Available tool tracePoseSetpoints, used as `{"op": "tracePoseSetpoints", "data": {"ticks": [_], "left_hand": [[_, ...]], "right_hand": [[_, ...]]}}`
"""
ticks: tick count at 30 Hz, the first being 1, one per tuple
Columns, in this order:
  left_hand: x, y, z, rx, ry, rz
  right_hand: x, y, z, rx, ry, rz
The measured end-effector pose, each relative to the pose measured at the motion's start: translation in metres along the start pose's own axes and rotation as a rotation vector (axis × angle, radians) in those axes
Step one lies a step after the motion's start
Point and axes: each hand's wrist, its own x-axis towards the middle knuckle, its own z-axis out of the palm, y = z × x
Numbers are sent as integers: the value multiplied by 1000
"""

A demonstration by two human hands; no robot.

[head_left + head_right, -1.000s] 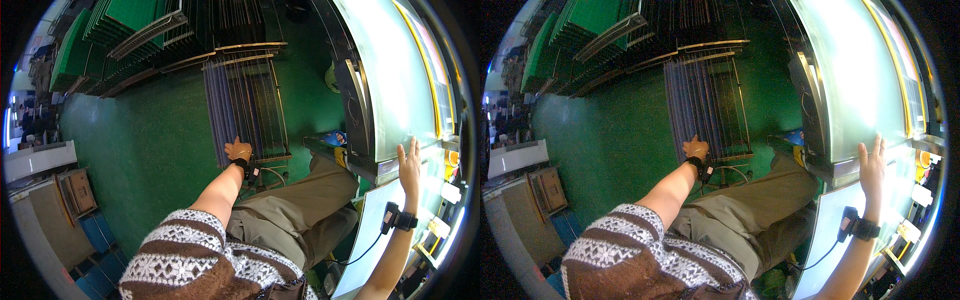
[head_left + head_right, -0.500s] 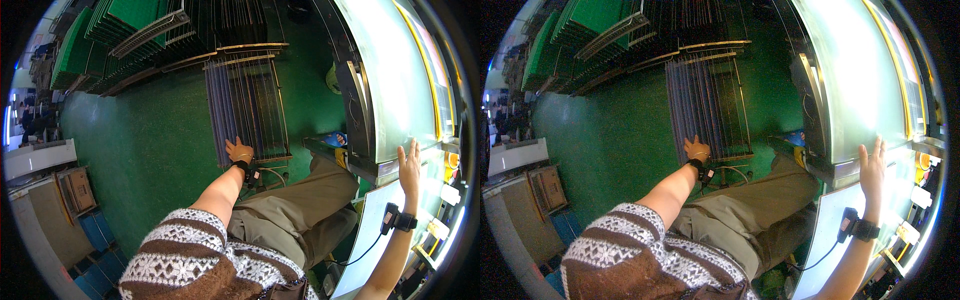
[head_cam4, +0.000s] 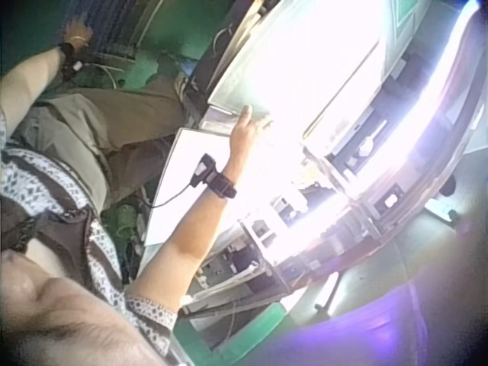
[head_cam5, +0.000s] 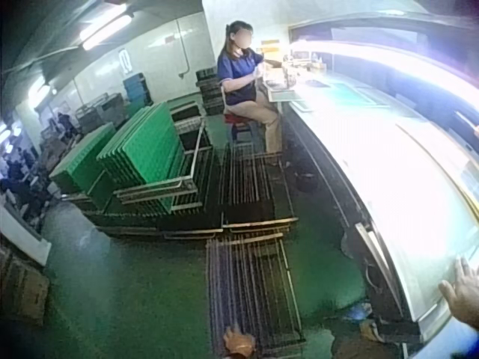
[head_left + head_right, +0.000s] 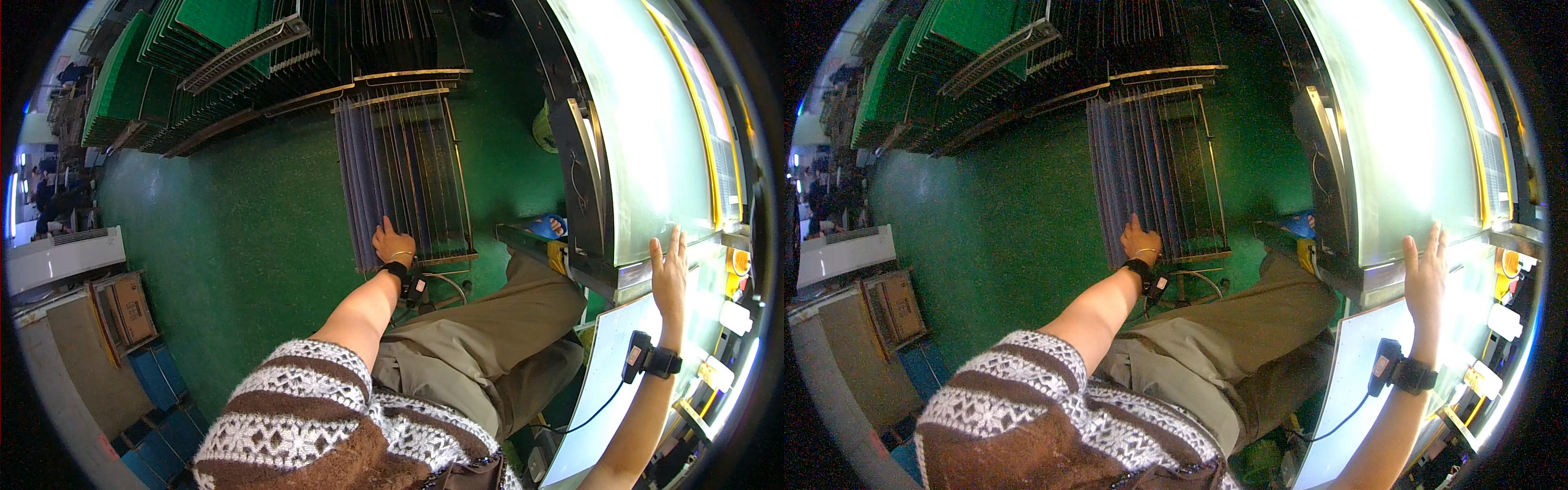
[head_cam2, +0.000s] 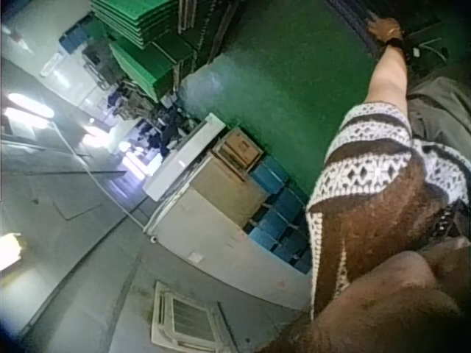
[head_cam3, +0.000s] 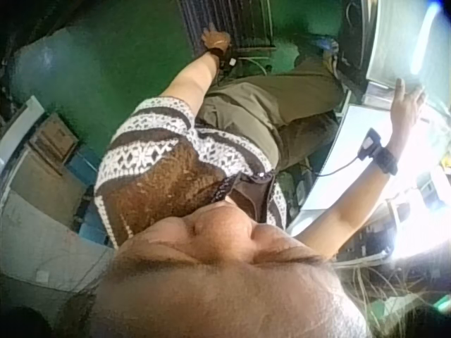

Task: Picking up thin translucent circuit board sheets from a workstation and placing them into a vertical storage rack.

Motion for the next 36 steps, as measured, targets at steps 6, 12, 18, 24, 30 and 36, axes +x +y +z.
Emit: {"op": "tracePoseSetpoints", "data": {"ticks": [6, 12, 18, 24, 30, 36], "left_hand": [[25, -18, -5, -567, 81, -285], [20, 3, -49, -797, -64, -597], [38, -14, -27, -766, -30, -577], [73, -56, 10, -852, -107, -595], [27, -12, -57, -185, -40, -474], [66, -67, -21, -350, -36, -157]], "right_hand": [[0, 0, 0, -1, 4, -2], [-2, -2, -2, 1, -18, 23], [1, 5, 2, -3, -8, -4], [2, 1, 1, 37, -10, -4], [0, 3, 2, 2, -10, 9], [0, 0, -1, 23, -10, 1]]}}
